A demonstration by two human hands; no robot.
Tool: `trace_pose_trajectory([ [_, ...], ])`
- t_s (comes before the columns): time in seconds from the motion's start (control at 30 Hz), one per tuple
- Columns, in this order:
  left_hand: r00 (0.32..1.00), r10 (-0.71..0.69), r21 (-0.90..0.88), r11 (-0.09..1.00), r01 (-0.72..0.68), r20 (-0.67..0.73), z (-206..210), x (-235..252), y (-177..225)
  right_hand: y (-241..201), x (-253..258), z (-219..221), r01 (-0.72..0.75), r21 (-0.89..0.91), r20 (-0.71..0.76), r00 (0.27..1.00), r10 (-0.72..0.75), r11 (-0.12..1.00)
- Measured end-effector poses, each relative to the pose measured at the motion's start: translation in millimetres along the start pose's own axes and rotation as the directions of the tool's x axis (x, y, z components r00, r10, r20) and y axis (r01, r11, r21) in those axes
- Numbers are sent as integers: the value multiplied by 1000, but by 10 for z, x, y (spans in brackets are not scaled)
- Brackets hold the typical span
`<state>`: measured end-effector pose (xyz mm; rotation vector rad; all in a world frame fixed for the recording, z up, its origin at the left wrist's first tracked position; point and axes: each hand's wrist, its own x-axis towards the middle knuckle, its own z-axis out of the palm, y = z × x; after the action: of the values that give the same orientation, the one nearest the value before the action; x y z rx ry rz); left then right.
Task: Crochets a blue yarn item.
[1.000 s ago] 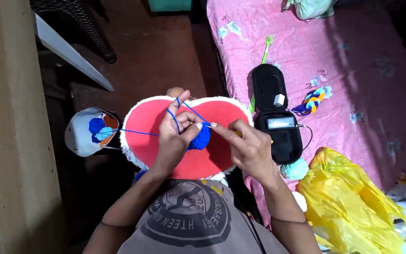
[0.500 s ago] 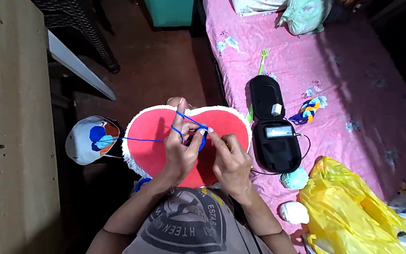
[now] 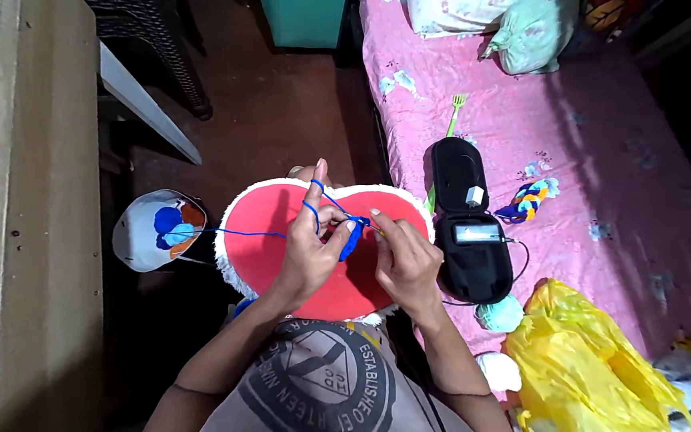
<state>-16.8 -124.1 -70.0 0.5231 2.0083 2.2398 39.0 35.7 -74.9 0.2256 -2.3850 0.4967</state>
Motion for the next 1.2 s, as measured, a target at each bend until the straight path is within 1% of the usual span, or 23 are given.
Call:
trace_pose_trajectory([
  [0.07, 1000, -27, 38, 999, 27, 4, -13, 4, -5, 22, 23, -77, 52, -116, 31, 998, -49, 992],
  [0.13, 999, -34, 71, 997, 33, 12, -15, 3, -20, 69, 36, -148, 54, -79, 88, 995, -47, 995],
  [0.2, 999, -26, 57, 998, 25, 21, 2, -1, -35, 151, 29, -201, -77, 144, 180, 982, 50, 987],
  [0.23, 999, -27, 25, 999, 26, 29, 8, 0, -29, 195, 20, -223, -218, 310, 263, 955, 137, 925],
  [0.27, 999, -23, -11, 1000, 24, 35, 14, 4, -22, 230, 22, -238, -393, 475, 370, 901, 227, 787],
  [0.33, 999, -12, -74, 997, 16, 45, 36, 6, -20, 267, 50, -215, -666, 680, 580, 744, 330, 307],
  [0.37, 999, -2, -96, 995, 7, 45, 51, 1, -30, 288, 50, -180, -715, 695, 662, 679, 317, 78],
  [0.4, 999, 7, -109, 994, -3, 39, 63, -2, -44, 307, 41, -145, -726, 683, 714, 641, 280, -79],
  [0.47, 1000, 22, -115, 993, -19, 19, 65, -7, -68, 299, 29, -103, -713, 674, 737, 632, 241, -193],
  [0.53, 1000, 27, -90, 996, -26, 8, 54, -18, -58, 234, 27, -98, -685, 724, 674, 678, 294, -79],
  [0.6, 997, 80, -17, 997, -80, -2, 58, -34, -71, 140, 19, -117, -622, 748, 535, 772, 342, 234],
  [0.67, 978, 208, 93, 974, -207, 0, 79, -62, -133, 27, 25, -125, -488, 656, 381, 873, 306, 576],
  [0.7, 959, 284, 139, 949, -282, 4, 97, -75, -171, -29, 41, -120, -436, 600, 329, 899, 290, 670],
  [0.73, 936, 351, 170, 923, -346, 1, 120, -83, -202, -74, 73, -120, -424, 581, 314, 904, 290, 695],
  [0.77, 917, 399, 184, 903, -389, -20, 141, -89, -224, -100, 113, -122, -452, 616, 332, 892, 307, 646],
  [0.8, 906, 421, 175, 896, -408, -43, 148, -92, -228, -104, 154, -116, -501, 700, 377, 864, 333, 509],
  [0.87, 917, 393, 100, 918, -385, -72, 121, -92, -167, -65, 175, -57, -543, 835, 489, 803, 340, 82],
  [0.9, 927, 366, 59, 930, -362, -81, 98, -91, -127, -53, 151, -19, -530, 847, 513, 794, 324, -43],
  [0.93, 934, 347, 33, 938, -345, -88, 74, -88, -95, -56, 115, 15, -510, 857, 505, 799, 327, -78],
  [0.97, 937, 337, 26, 942, -336, -91, 53, -84, -73, -67, 80, 39, -488, 872, 469, 812, 347, -38],
  [1.0, 939, 333, 25, 943, -332, -87, 37, -79, -61, -83, 54, 50, -466, 882, 411, 831, 375, 67],
  [1.1, 945, 319, 23, 948, -318, -72, 11, -71, -56, -118, -6, 59, -371, 778, 190, 908, 374, 508],
  [1.2, 957, 288, 2, 958, -288, -49, -37, -46, -37, -92, -46, 87, -272, 618, 75, 955, 288, 738],
])
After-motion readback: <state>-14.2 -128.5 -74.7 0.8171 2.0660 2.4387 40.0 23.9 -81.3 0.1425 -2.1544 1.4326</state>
